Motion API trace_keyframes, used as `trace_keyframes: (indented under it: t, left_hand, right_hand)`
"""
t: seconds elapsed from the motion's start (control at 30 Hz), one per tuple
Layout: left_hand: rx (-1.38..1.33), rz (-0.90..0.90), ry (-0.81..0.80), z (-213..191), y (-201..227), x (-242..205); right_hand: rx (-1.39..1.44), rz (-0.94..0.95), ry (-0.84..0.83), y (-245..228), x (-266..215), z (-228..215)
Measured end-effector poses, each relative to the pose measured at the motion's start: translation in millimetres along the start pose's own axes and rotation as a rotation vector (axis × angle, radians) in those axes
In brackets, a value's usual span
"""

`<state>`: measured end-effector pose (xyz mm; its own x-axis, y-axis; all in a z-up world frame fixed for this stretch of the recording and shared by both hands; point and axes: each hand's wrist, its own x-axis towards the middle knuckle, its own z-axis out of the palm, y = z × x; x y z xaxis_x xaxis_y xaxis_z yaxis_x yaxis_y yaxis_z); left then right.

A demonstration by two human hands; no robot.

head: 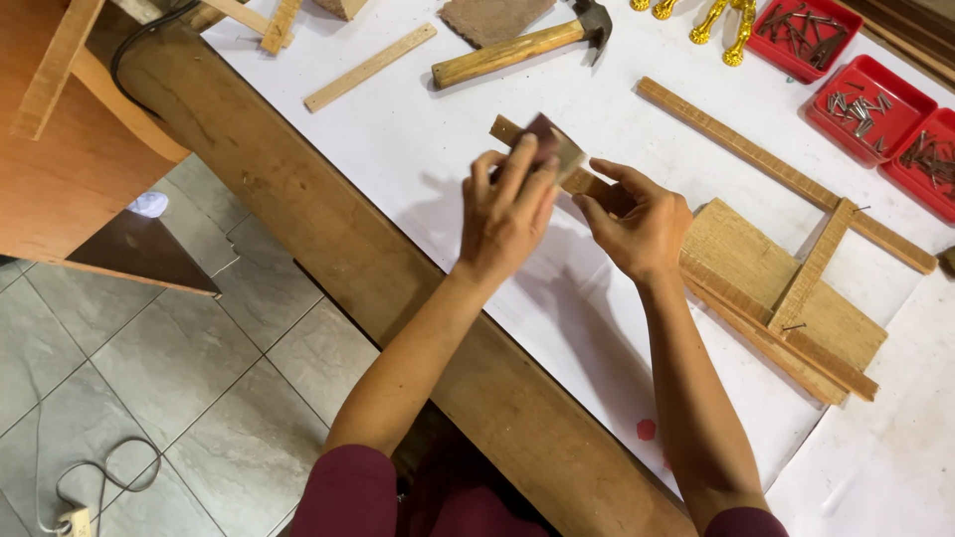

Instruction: The person positions small nails on a wooden frame laid on the workbench and hammers them in, then picks up thin wood strips and sands their surfaces with a sanding block, working on pieces one at a time.

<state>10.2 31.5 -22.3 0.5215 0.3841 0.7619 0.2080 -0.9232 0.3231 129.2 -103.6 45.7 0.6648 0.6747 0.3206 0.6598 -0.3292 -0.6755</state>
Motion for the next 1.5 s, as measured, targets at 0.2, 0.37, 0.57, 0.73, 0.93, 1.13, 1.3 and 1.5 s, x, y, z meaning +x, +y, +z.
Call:
trace_keyframes:
  t: [0.2,0.37,0.57,0.73,0.93,1.13,1.3,1.5]
  left_hand:
    - [0.032,0.054,0.008,-1,25,-4]
    - [0.036,0.037,-0.020,-17,13,8]
    - [-0.015,0.099,-0.034,3,41,-5]
    - [0.003,0.070,-0.031,4,24,3]
    - [-0.070,0.159,-0.085,-1,59,-2]
    - [0.024,0.042,-0.074,5,41,0]
    - [-0.091,0.205,-0.078,0,75,-2]
    - [-0.070,0.064,-0.094,-13,59,8]
  right_hand:
    - [-0.051,0.084,-0.023,-3,-4,-9]
    - [-0.010,0.013,0.020,9,-14,-19]
    - [-0.025,0.113,-0.008,-1,-17,-25]
    - [0.054,0.135,-0.007,4,-23,-39]
    - [-0.072,0.127,0.000,4,-27,-39]
    - [-0.014,0.070,0.048,6,-36,-48]
    - [-0.006,0.037,0.061,12,-42,-51]
    - [-0.098,-0.025,0.117,11,-53,-68]
